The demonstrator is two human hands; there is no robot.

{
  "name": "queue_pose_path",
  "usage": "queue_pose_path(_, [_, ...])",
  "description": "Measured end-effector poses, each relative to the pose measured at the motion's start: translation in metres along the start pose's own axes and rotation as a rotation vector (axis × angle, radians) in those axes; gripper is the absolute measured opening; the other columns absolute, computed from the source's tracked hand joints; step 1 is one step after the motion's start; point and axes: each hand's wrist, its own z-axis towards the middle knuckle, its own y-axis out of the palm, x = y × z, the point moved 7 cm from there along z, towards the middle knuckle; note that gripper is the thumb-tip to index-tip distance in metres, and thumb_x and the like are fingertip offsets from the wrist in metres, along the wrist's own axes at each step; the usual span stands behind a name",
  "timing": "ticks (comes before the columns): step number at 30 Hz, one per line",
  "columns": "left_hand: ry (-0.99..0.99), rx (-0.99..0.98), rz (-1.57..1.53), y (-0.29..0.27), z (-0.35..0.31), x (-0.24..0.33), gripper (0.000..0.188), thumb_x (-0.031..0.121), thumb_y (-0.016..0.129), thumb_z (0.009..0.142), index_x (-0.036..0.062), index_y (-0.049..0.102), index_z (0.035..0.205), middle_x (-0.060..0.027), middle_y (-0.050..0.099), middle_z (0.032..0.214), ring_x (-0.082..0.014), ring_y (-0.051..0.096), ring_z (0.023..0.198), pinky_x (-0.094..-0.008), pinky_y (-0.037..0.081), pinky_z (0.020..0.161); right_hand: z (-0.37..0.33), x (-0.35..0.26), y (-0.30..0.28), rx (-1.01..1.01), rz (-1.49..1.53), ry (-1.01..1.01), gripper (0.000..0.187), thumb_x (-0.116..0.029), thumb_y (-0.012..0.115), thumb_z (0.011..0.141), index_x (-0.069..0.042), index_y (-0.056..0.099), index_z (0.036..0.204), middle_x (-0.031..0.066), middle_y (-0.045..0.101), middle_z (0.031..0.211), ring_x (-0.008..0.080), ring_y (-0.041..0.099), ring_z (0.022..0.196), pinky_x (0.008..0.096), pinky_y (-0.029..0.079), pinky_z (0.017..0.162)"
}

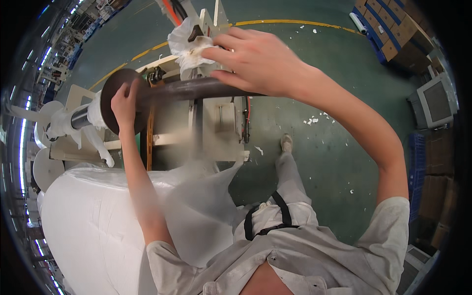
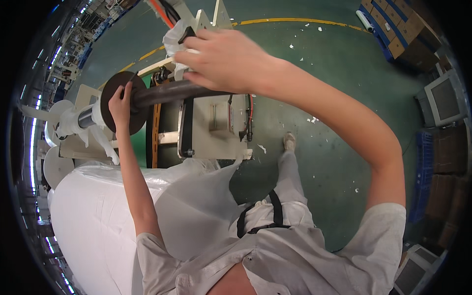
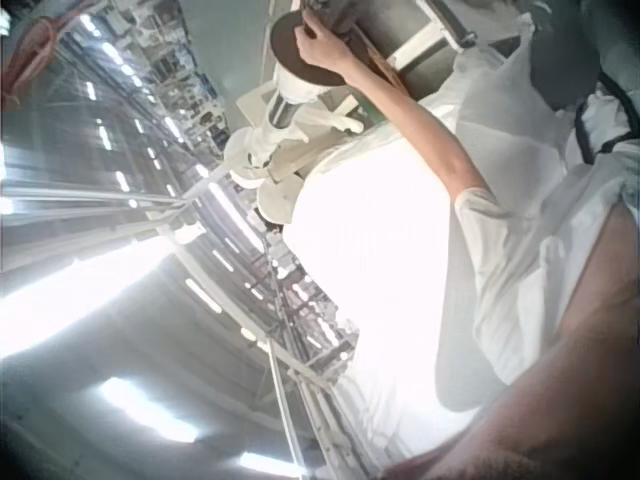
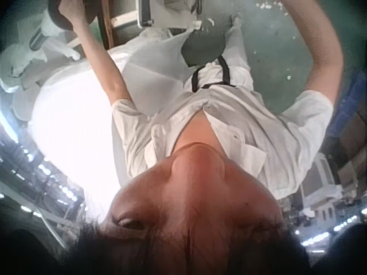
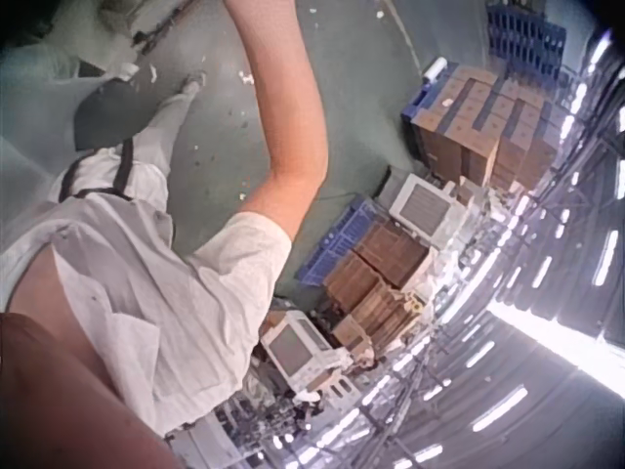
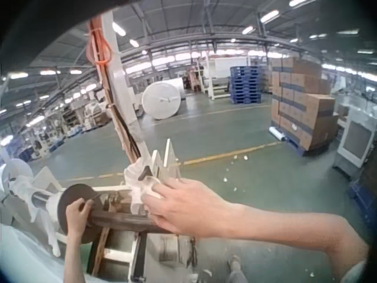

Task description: The person is adjusting components on a large industrial spindle by using a small hex wrench to turn bolts, moving between different parts of the machine frame.

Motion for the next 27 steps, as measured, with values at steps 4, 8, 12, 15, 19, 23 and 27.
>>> queue_pose_path(4, [0.167, -0.067, 0.08, -0.008, -0.018, 0.021, 0.026, 0.03, 0.061, 0.101, 0.0068, 0.068, 0.11, -0.0096, 0.068, 0.115, -0.0305, 0.06, 0.113, -0.0419, 0.044, 0.097, -0.143, 0.127, -0.075, -0.105, 0.048, 0.352, 0.029, -0.025, 0.065, 0.095, -0.008, 0.064, 0.12, 0.0073, 0.067, 0.106, 0.0279, 0.063, 0.098, 0.0385, 0.054, 0.081])
queue_pose_path(8, [0.043, 0.033, 0.237, -0.006, -0.026, 0.045, 0.044, 0.028, 0.058, 0.103, 0.009, 0.056, 0.143, -0.0121, 0.053, 0.149, -0.0339, 0.04, 0.144, -0.0452, 0.028, 0.119, -0.308, 0.246, -0.064, -0.197, 0.104, 0.67, 0.029, -0.013, 0.067, 0.094, -0.004, 0.063, 0.122, 0.0141, 0.066, 0.107, 0.0326, 0.065, 0.096, 0.0398, 0.052, 0.083])
queue_pose_path(12, [-0.253, 0.214, 0.192, -0.02, -0.096, 0.044, 0.056, 0.029, 0.059, 0.104, 0.0022, 0.045, 0.151, -0.0206, 0.042, 0.157, -0.0356, 0.035, 0.147, -0.045, 0.024, 0.122, -0.399, 0.313, -0.002, -0.497, 0.308, 0.71, 0.033, -0.015, 0.068, 0.093, -0.006, 0.061, 0.124, 0.0141, 0.065, 0.114, 0.0362, 0.062, 0.105, 0.0442, 0.052, 0.087])
queue_pose_path(15, [-0.571, 0.252, 0.368, -0.018, -0.179, 0.069, 0.058, 0.033, 0.057, 0.105, 0.0004, 0.044, 0.15, -0.0186, 0.046, 0.154, -0.0333, 0.037, 0.146, -0.0425, 0.026, 0.121, -0.393, 0.351, 0.029, -0.592, 0.534, 0.653, 0.035, -0.016, 0.071, 0.091, -0.007, 0.063, 0.123, 0.0141, 0.066, 0.117, 0.036, 0.062, 0.108, 0.0436, 0.052, 0.09])
queue_pose_path(19, [-1.177, 0.632, 0.333, -0.027, -0.457, 0.114, 0.047, 0.034, 0.052, 0.106, -0.0052, 0.056, 0.131, -0.0212, 0.062, 0.128, -0.0306, 0.058, 0.123, -0.0402, 0.045, 0.105, -0.318, 0.423, 0.076, -0.498, 0.689, 0.469, 0.033, -0.021, 0.072, 0.092, -0.007, 0.066, 0.121, 0.0123, 0.068, 0.112, 0.0334, 0.064, 0.103, 0.0425, 0.053, 0.087])
queue_pose_path(23, [-1.823, -0.4, 0.183, 0.214, -0.547, 0.258, 0.037, 0.036, 0.057, 0.1, -0.0004, 0.061, 0.104, -0.0146, 0.069, 0.095, -0.0275, 0.067, 0.084, -0.0459, 0.053, 0.078, -0.269, 0.524, 0.131, -0.433, 0.678, 0.403, 0.028, -0.025, 0.068, 0.094, -0.008, 0.068, 0.116, 0.0097, 0.069, 0.105, 0.0315, 0.065, 0.098, 0.0423, 0.053, 0.083])
queue_pose_path(27, [-1.349, -0.873, -0.673, 0.508, -0.436, 0.387, 0.04, 0.039, 0.059, 0.097, 0.0007, 0.067, 0.105, -0.0199, 0.071, 0.101, -0.032, 0.068, 0.094, -0.0475, 0.053, 0.083, -0.27, 0.637, 0.185, -0.593, 0.604, 0.402, 0.025, -0.028, 0.066, 0.097, -0.009, 0.069, 0.114, 0.0088, 0.069, 0.101, 0.0305, 0.065, 0.095, 0.0419, 0.054, 0.081])
